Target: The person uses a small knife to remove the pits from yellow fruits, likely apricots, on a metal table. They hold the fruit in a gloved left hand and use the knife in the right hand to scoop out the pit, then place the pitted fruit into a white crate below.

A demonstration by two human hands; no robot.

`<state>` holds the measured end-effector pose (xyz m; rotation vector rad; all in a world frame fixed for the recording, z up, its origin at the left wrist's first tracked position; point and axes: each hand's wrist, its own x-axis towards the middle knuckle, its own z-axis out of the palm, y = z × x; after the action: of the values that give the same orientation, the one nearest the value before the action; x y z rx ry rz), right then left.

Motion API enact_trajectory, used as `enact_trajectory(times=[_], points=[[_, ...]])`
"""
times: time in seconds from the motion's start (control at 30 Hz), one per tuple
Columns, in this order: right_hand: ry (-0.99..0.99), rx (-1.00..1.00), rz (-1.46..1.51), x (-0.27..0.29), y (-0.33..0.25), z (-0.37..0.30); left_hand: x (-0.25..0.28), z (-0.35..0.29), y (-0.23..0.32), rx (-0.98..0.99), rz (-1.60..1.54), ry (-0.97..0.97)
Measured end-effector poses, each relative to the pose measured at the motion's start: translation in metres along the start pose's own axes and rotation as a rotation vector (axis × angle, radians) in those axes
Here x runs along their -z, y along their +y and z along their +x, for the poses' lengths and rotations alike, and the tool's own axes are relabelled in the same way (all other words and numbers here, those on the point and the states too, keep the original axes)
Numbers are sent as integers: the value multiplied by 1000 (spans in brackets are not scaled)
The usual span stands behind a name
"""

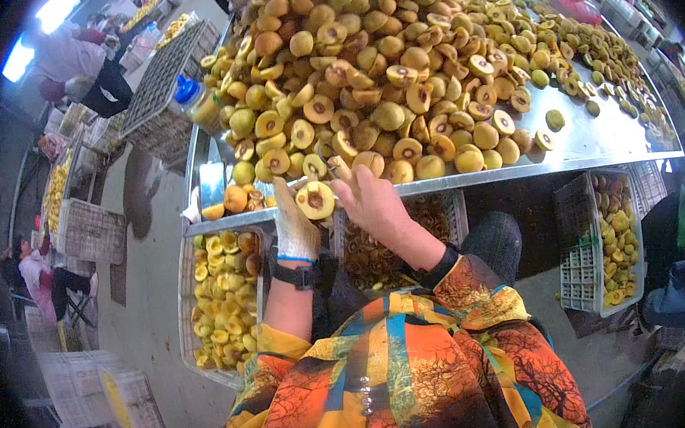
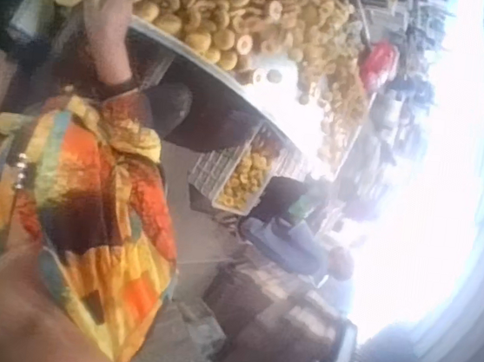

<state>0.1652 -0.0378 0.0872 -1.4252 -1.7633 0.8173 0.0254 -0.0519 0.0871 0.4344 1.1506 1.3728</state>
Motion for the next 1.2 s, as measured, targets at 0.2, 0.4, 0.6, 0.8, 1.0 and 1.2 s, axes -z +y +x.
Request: enact_trajectory(times=[0.2,0.4,0.6,0.8,1.0,1.2], points=[[-253,24,-199,-17,-5,-29,16,16,-2,-45,-95,37],[-267,46,-284,-23,-9,-38,15,16,-13,-107,-95,54],[-420,-43,-343,-20,-14,-50,27,18,-17,-61,44,7],[-514,9,-275,-28,13,-54,42,37,-22,54,318,-198],[-442,-2,-30,-26,-11,-46,20,3,-18,-321,296,-86],[-421,-191,144,-30,6,-58,-3,8,-39,-210,193,-9]])
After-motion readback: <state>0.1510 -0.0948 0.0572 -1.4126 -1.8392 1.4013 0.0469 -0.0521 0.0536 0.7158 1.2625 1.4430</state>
